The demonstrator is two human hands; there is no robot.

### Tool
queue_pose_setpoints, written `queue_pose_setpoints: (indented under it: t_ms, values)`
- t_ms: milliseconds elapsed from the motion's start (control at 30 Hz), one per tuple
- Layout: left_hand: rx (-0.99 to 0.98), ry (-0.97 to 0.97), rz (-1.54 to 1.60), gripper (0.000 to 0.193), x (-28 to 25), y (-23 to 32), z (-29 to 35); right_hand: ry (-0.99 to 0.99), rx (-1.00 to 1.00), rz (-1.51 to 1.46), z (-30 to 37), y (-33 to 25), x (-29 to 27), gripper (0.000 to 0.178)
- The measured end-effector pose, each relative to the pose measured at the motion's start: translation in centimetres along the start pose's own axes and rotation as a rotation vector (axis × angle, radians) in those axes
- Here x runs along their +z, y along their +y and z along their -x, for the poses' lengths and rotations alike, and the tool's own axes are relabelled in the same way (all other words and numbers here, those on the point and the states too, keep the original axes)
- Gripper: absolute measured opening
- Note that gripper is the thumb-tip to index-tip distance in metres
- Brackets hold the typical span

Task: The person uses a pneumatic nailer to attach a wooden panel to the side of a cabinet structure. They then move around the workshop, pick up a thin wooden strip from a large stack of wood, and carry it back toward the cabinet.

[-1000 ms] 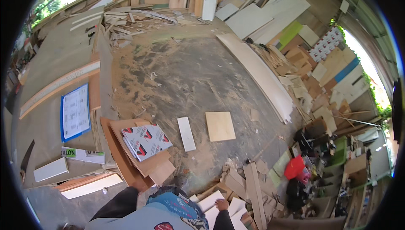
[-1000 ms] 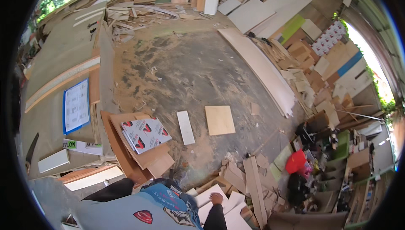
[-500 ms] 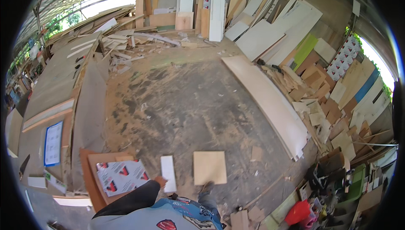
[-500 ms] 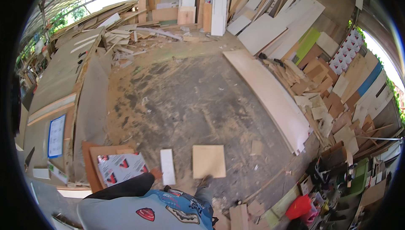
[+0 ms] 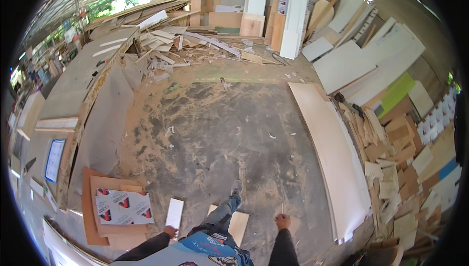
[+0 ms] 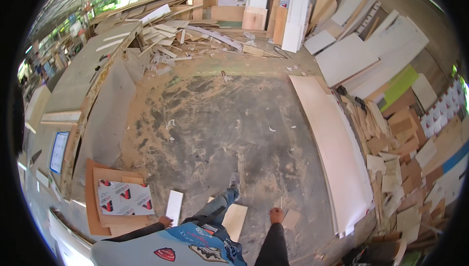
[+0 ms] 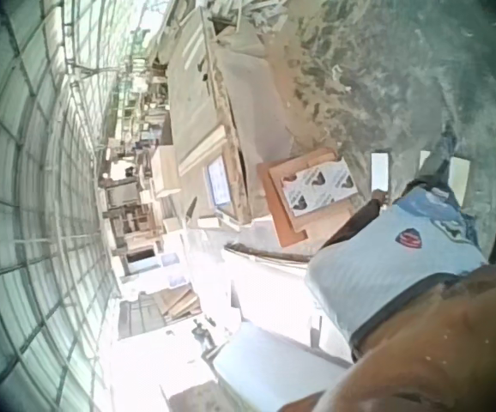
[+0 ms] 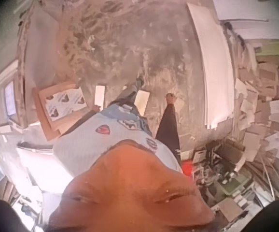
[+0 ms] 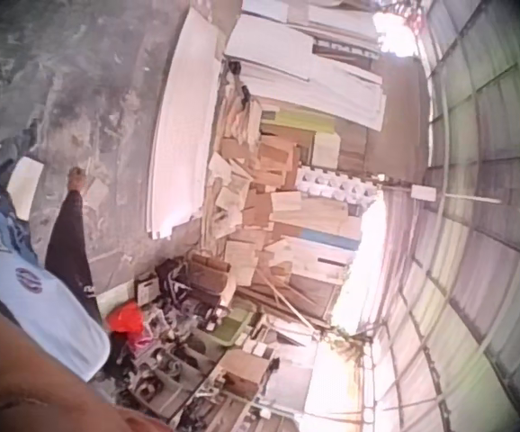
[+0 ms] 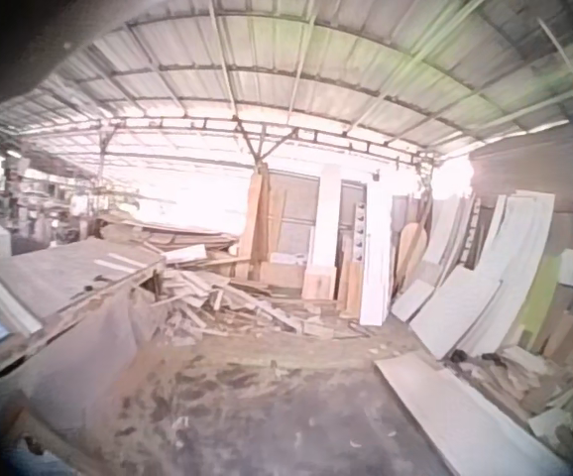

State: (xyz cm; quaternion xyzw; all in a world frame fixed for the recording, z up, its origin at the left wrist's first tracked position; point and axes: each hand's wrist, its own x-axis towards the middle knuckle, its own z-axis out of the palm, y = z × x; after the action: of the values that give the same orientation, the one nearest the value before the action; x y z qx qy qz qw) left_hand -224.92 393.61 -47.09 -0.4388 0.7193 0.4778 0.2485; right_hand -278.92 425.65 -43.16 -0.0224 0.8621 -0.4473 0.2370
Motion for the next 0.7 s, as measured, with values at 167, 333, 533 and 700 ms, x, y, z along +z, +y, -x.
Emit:
queue_pose_setpoints:
  t_ms: [167,333,533,700]
  values:
    - [0.028,-0.065,-0.47,0.029,-1.3,4.7,-7.4,-0.219,-0.108,-0.18,-10.5,-10.8,2.7,0.019]
    - [0.267,0.118,-0.645,0.027,-9.2,22.3,-23.7,-0.376,-0.162,0.463,-18.2,-7.5,-0.7,0.013]
    - [0.697,0.496,-0.52,0.022,-26.1,56.9,-40.5,-0.381,-0.021,1.212,-23.9,-5.9,-6.7,0.021]
    - [0.46,0.41,0.395,0.031,-35.7,77.7,-49.2,-0.404,0.203,0.885,-36.6,-11.7,-5.8,0.023]
